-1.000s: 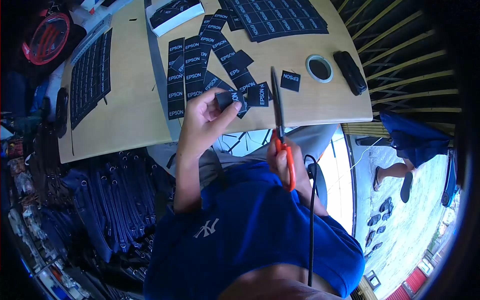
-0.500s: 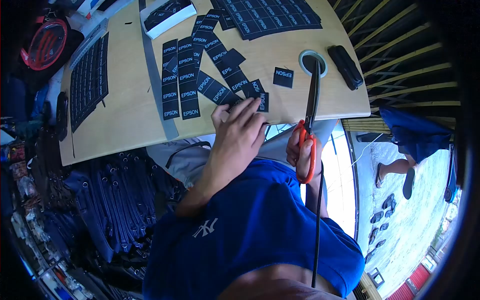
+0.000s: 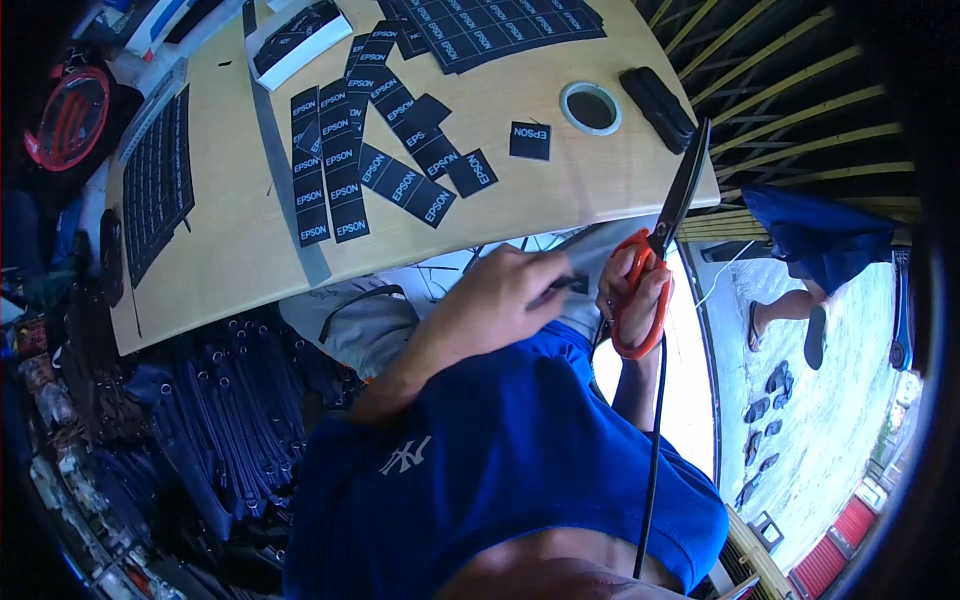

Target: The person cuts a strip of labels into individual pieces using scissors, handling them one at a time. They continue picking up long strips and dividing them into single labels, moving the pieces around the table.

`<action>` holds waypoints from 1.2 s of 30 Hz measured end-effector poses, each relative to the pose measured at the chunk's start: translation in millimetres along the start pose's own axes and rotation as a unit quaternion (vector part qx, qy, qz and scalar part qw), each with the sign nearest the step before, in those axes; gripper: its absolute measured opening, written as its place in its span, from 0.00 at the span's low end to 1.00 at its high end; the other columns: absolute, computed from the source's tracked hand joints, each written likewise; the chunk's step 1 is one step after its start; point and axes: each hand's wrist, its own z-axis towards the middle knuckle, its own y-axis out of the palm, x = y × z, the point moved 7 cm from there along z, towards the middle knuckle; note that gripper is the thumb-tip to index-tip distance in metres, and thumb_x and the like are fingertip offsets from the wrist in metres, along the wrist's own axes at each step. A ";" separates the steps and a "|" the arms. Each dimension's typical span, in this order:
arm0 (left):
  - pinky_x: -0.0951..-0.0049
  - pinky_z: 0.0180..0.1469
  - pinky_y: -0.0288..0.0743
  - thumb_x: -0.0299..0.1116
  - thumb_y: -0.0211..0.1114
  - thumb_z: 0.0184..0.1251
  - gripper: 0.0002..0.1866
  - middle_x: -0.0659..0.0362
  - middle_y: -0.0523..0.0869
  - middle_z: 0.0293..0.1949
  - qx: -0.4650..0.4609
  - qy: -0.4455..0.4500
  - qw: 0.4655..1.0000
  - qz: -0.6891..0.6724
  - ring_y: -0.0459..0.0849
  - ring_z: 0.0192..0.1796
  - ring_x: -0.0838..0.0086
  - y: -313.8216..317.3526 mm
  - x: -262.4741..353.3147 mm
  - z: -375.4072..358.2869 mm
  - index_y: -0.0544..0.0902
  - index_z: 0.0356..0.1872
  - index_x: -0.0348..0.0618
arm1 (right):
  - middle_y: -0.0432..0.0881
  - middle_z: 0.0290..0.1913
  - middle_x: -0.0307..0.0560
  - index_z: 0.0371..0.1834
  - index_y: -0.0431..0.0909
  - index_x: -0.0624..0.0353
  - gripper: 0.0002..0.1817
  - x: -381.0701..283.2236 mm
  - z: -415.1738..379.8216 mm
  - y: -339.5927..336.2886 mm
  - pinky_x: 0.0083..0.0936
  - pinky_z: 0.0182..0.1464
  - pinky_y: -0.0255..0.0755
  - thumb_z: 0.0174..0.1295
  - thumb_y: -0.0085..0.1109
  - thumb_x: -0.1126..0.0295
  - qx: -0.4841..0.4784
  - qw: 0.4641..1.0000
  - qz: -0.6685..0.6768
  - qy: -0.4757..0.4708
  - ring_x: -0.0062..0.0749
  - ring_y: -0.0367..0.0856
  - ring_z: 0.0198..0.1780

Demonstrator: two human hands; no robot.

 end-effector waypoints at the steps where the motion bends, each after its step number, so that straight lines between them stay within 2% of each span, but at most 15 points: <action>1: 0.68 0.44 0.73 0.27 0.65 0.55 0.08 0.52 0.84 0.32 0.034 -0.037 0.998 -0.029 0.85 0.35 0.63 -13.5 -5.7 -3.9 0.77 0.35 0.37 | 0.58 0.17 0.33 0.23 0.60 0.52 0.37 -0.1 0.3 0.2 0.13 0.14 0.52 0.53 0.33 0.25 -0.002 1.000 -0.001 -0.003 0.16 0.56 0.15; 2: 0.70 0.38 0.76 0.26 0.65 0.56 0.07 0.51 0.84 0.31 0.069 -0.075 0.993 -0.058 0.85 0.33 0.65 -24.8 -12.7 -9.1 0.78 0.35 0.37 | 0.58 0.17 0.33 0.23 0.60 0.52 0.37 1.0 0.7 0.9 0.13 0.14 0.52 0.53 0.33 0.25 -0.006 1.000 0.001 -0.002 0.16 0.56 0.15; 3: 0.74 0.32 0.76 0.26 0.65 0.58 0.07 0.51 0.84 0.30 0.124 -0.062 0.988 -0.069 0.85 0.30 0.69 -36.2 -14.6 -14.2 0.78 0.35 0.35 | 0.59 0.16 0.33 0.23 0.60 0.52 0.36 2.9 1.2 3.2 0.13 0.14 0.52 0.54 0.33 0.25 -0.019 1.000 0.007 0.001 0.16 0.56 0.14; 6: 0.81 0.32 0.74 0.25 0.64 0.61 0.07 0.58 0.83 0.28 0.167 -0.144 0.962 -0.159 0.82 0.29 0.79 -55.0 -36.3 -36.8 0.78 0.38 0.33 | 0.60 0.16 0.33 0.22 0.60 0.53 0.36 1.3 1.6 15.0 0.13 0.14 0.52 0.54 0.35 0.26 -0.053 0.999 0.004 -0.001 0.16 0.58 0.14; 7: 0.83 0.31 0.73 0.24 0.63 0.62 0.07 0.60 0.82 0.29 0.189 -0.156 0.938 -0.245 0.80 0.28 0.82 -59.1 -39.4 -42.0 0.77 0.38 0.32 | 0.60 0.16 0.33 0.22 0.61 0.53 0.36 0.3 0.6 20.2 0.13 0.14 0.52 0.54 0.37 0.26 -0.067 0.998 -0.007 -0.004 0.15 0.58 0.14; 8: 0.83 0.31 0.73 0.24 0.63 0.62 0.07 0.60 0.82 0.29 0.194 -0.158 0.938 -0.241 0.80 0.28 0.82 -62.9 -39.9 -45.2 0.77 0.38 0.32 | 0.60 0.16 0.33 0.22 0.61 0.53 0.36 0.8 0.2 24.3 0.13 0.14 0.52 0.54 0.37 0.26 -0.073 0.997 -0.005 -0.004 0.15 0.58 0.14; 12: 0.81 0.33 0.74 0.26 0.61 0.65 0.07 0.59 0.82 0.30 0.250 -0.172 0.889 -0.341 0.82 0.30 0.80 -68.2 -48.9 -54.7 0.78 0.38 0.31 | 0.63 0.22 0.32 0.28 0.64 0.58 0.34 9.1 -5.7 47.8 0.16 0.25 0.55 0.49 0.60 0.34 -0.150 0.989 -0.011 -0.011 0.15 0.60 0.24; 15: 0.78 0.34 0.76 0.27 0.59 0.67 0.08 0.58 0.82 0.30 0.268 -0.171 0.871 -0.376 0.83 0.32 0.77 -67.7 -52.8 -57.4 0.78 0.38 0.31 | 0.63 0.21 0.33 0.29 0.66 0.60 0.34 12.1 -10.2 67.8 0.19 0.25 0.57 0.48 0.62 0.35 -0.203 0.977 -0.050 -0.029 0.19 0.61 0.22; 19: 0.77 0.35 0.77 0.28 0.58 0.68 0.08 0.58 0.82 0.29 0.279 -0.170 0.851 -0.411 0.84 0.32 0.75 -69.0 -55.3 -61.9 0.78 0.37 0.31 | 0.67 0.21 0.40 0.31 0.68 0.63 0.35 9.5 -11.2 82.8 0.22 0.27 0.62 0.48 0.62 0.36 -0.242 0.963 -0.115 -0.029 0.24 0.66 0.23; 23: 0.78 0.33 0.78 0.25 0.61 0.65 0.06 0.56 0.82 0.28 0.306 -0.166 0.859 -0.376 0.85 0.31 0.75 -79.2 -44.1 -60.6 0.78 0.36 0.31 | 0.67 0.22 0.40 0.31 0.68 0.63 0.35 3.0 -10.4 90.8 0.21 0.28 0.62 0.49 0.61 0.36 -0.234 0.965 -0.113 -0.017 0.24 0.66 0.24; 27: 0.79 0.32 0.78 0.23 0.63 0.62 0.05 0.55 0.82 0.27 0.340 -0.151 0.847 -0.379 0.85 0.30 0.75 -81.2 -43.3 -59.0 0.77 0.33 0.32 | 0.65 0.25 0.40 0.32 0.66 0.62 0.35 2.7 -19.4 101.5 0.22 0.29 0.60 0.53 0.56 0.35 -0.282 0.958 -0.047 0.023 0.23 0.63 0.26; 29: 0.78 0.33 0.81 0.22 0.64 0.61 0.08 0.52 0.83 0.28 0.365 -0.133 0.834 -0.391 0.86 0.32 0.73 -83.8 -42.4 -58.6 0.73 0.28 0.34 | 0.63 0.26 0.39 0.31 0.64 0.61 0.36 8.0 -24.8 107.2 0.23 0.30 0.58 0.55 0.49 0.32 -0.301 0.953 -0.021 0.022 0.23 0.60 0.27; 33: 0.78 0.33 0.81 0.22 0.64 0.61 0.07 0.52 0.83 0.28 0.389 -0.115 0.825 -0.393 0.86 0.31 0.73 -85.3 -38.6 -57.8 0.73 0.29 0.34 | 0.63 0.26 0.40 0.31 0.64 0.62 0.37 7.5 -28.7 113.2 0.23 0.30 0.59 0.55 0.46 0.30 -0.317 0.948 -0.019 0.025 0.24 0.61 0.27; 35: 0.78 0.32 0.80 0.22 0.64 0.61 0.08 0.52 0.83 0.27 0.397 -0.111 0.820 -0.398 0.86 0.30 0.73 -85.3 -37.8 -58.6 0.72 0.27 0.35 | 0.56 0.25 0.32 0.33 0.58 0.55 0.41 8.6 -32.0 118.0 0.14 0.22 0.47 0.44 0.48 0.23 -0.313 0.945 0.018 0.098 0.13 0.53 0.23; 36: 0.78 0.32 0.80 0.22 0.64 0.61 0.08 0.52 0.83 0.27 0.396 -0.110 0.820 -0.399 0.86 0.30 0.73 -84.9 -38.6 -58.9 0.72 0.27 0.35 | 0.56 0.25 0.32 0.33 0.58 0.55 0.41 8.6 -31.9 118.1 0.14 0.22 0.47 0.44 0.48 0.23 -0.311 0.945 0.017 0.098 0.13 0.53 0.23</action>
